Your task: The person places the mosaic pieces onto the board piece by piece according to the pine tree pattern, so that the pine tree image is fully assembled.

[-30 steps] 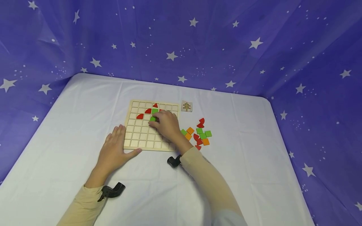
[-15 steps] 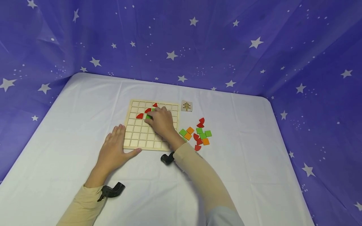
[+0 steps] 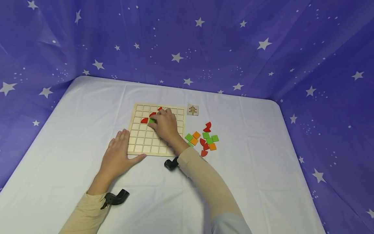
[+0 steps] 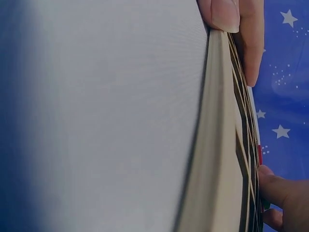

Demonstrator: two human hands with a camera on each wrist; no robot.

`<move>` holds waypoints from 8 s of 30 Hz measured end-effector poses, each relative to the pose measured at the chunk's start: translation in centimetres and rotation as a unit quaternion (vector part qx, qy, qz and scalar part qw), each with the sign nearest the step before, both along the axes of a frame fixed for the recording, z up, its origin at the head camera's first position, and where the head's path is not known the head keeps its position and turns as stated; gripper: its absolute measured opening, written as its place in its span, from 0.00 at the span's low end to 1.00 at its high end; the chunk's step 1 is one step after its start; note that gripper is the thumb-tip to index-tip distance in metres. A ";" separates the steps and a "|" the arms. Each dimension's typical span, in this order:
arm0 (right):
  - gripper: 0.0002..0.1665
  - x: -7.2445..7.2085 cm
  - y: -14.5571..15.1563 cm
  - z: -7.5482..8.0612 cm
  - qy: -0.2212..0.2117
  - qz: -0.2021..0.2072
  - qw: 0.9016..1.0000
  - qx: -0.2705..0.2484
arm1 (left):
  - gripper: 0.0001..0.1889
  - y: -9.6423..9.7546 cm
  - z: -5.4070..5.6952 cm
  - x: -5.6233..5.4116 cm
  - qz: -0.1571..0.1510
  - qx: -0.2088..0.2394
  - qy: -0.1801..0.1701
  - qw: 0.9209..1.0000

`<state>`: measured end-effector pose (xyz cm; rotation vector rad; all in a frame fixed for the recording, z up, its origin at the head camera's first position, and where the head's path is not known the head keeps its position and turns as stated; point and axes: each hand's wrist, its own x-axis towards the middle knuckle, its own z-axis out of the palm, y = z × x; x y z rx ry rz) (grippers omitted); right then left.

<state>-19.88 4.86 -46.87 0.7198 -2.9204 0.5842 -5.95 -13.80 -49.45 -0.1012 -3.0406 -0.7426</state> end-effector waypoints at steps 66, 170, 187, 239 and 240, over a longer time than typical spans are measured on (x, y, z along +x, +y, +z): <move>0.20 -0.4 0.7 0.4 -0.044 0.019 0.998 -0.039 | 0.64 0.1 0.0 0.0 0.004 0.003 -0.001 1.000; 0.16 5.9 19.6 -1.2 -0.045 0.008 0.996 -0.076 | 0.64 0.1 0.0 0.0 0.004 0.011 0.002 1.000; 0.16 6.0 19.5 -1.5 -0.062 -0.002 0.993 -0.104 | 0.64 0.1 0.0 0.0 0.004 0.007 0.003 1.000; 0.20 1.9 8.9 0.5 -0.010 0.043 0.995 -0.087 | 0.64 0.0 -0.1 0.0 0.002 0.008 0.001 1.000; 0.20 1.9 8.4 0.5 -0.014 0.043 0.996 -0.083 | 0.64 0.0 -0.2 0.0 0.003 0.009 0.000 1.000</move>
